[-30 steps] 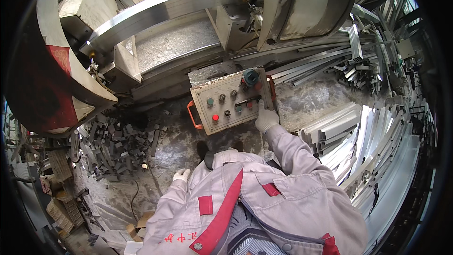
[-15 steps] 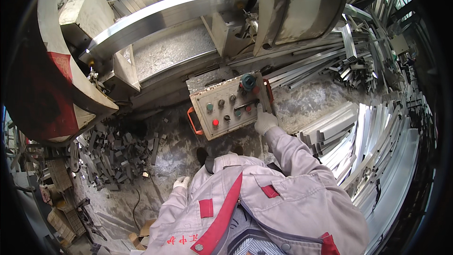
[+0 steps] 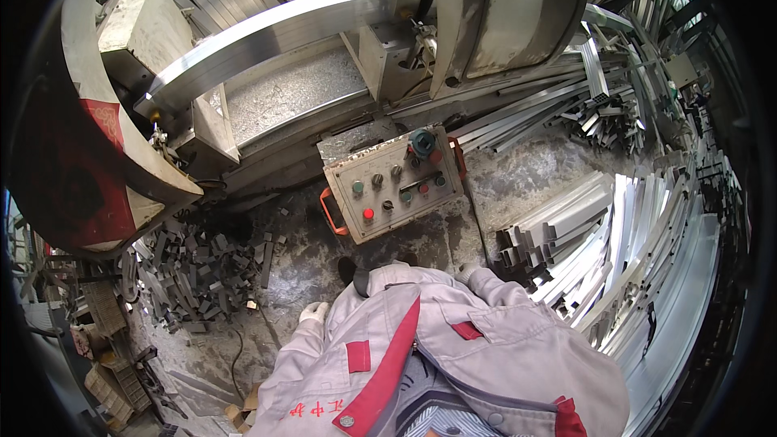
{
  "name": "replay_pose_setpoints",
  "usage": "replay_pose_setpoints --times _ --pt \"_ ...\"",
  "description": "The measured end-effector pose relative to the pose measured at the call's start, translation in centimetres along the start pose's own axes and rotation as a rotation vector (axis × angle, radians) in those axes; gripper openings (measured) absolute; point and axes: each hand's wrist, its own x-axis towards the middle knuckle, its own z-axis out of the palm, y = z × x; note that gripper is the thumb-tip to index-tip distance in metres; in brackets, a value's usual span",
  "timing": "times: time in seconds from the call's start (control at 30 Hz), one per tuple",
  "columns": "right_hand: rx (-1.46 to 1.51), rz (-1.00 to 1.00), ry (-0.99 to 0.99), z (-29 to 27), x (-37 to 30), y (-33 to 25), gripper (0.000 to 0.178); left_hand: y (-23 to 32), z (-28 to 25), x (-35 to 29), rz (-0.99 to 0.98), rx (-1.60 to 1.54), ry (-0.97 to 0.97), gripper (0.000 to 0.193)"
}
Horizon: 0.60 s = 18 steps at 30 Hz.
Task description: The person repeatedly loads long metal profiles into a cutting machine, operates the control panel to cut them, removes the cut pieces, and stacks them on the floor. The cycle of loading, cutting, and stacking is repeated multiple times.
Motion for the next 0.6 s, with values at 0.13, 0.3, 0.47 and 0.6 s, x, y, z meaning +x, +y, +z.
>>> replay_pose_setpoints --times 0.13,0.3,0.47,0.6 --pt "0.127 0.037 0.012 2.5 0.7 5.6 0.082 -0.3 -0.2 1.1 -0.006 0.064 0.006 0.061" --pt "0.219 0.0 0.079 0.8 -2.6 3.8 0.077 0.5 -0.6 2.2 0.002 0.147 -0.014 0.063" --pt "0.249 -0.05 0.111 -0.6 -3.8 -1.0 0.087 2.8 -1.0 2.2 -0.031 -0.023 -0.081 0.063" --pt "0.28 -0.043 0.091 -1.5 -5.0 -3.3 0.095 3.5 -1.2 2.2 0.058 0.087 -0.039 0.06"
